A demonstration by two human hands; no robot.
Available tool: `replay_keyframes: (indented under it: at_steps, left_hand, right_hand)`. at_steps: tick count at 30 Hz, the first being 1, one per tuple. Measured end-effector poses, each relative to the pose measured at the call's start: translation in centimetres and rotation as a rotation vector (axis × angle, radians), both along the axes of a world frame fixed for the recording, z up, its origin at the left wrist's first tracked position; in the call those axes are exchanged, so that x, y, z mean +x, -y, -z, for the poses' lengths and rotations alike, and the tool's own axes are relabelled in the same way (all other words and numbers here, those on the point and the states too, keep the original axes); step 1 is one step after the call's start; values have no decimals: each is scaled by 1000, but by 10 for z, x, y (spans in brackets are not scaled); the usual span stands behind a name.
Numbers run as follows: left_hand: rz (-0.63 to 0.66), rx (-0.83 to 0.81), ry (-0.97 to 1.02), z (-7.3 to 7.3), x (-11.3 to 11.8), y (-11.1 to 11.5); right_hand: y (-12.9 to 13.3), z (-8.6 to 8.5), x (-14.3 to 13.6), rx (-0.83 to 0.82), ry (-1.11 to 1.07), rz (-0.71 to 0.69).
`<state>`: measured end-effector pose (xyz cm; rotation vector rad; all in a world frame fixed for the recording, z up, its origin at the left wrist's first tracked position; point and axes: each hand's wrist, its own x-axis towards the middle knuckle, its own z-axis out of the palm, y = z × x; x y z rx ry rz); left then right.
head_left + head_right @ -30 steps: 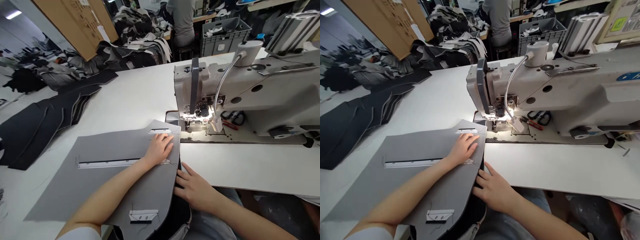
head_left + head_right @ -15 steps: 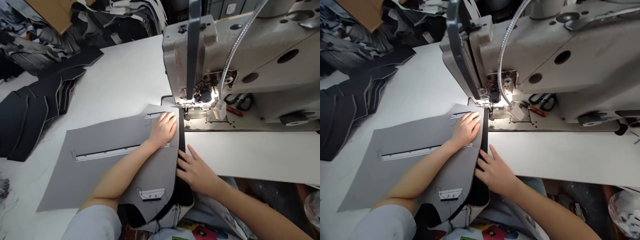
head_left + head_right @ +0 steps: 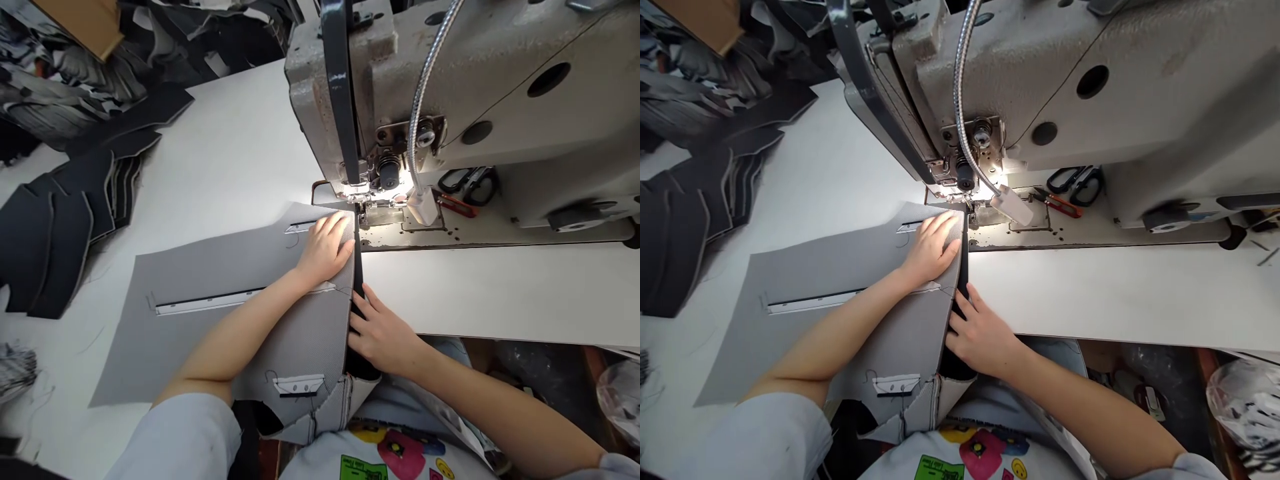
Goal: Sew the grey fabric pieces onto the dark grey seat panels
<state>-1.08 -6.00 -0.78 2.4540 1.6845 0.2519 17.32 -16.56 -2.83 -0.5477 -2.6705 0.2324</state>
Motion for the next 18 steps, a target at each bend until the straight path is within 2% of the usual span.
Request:
replay_keyframes:
  at_steps: [7, 12, 18]
  left_hand:
    - [24, 39, 34, 4, 3, 3]
    - [35, 7, 9, 0, 10, -1]
    - [-18, -15, -45, -4, 17, -3]
  right_hand:
    - [8, 5, -2, 22, -37, 54]
    - [8, 3, -1, 20, -40, 50]
    - [3, 0, 2, 28, -39, 56]
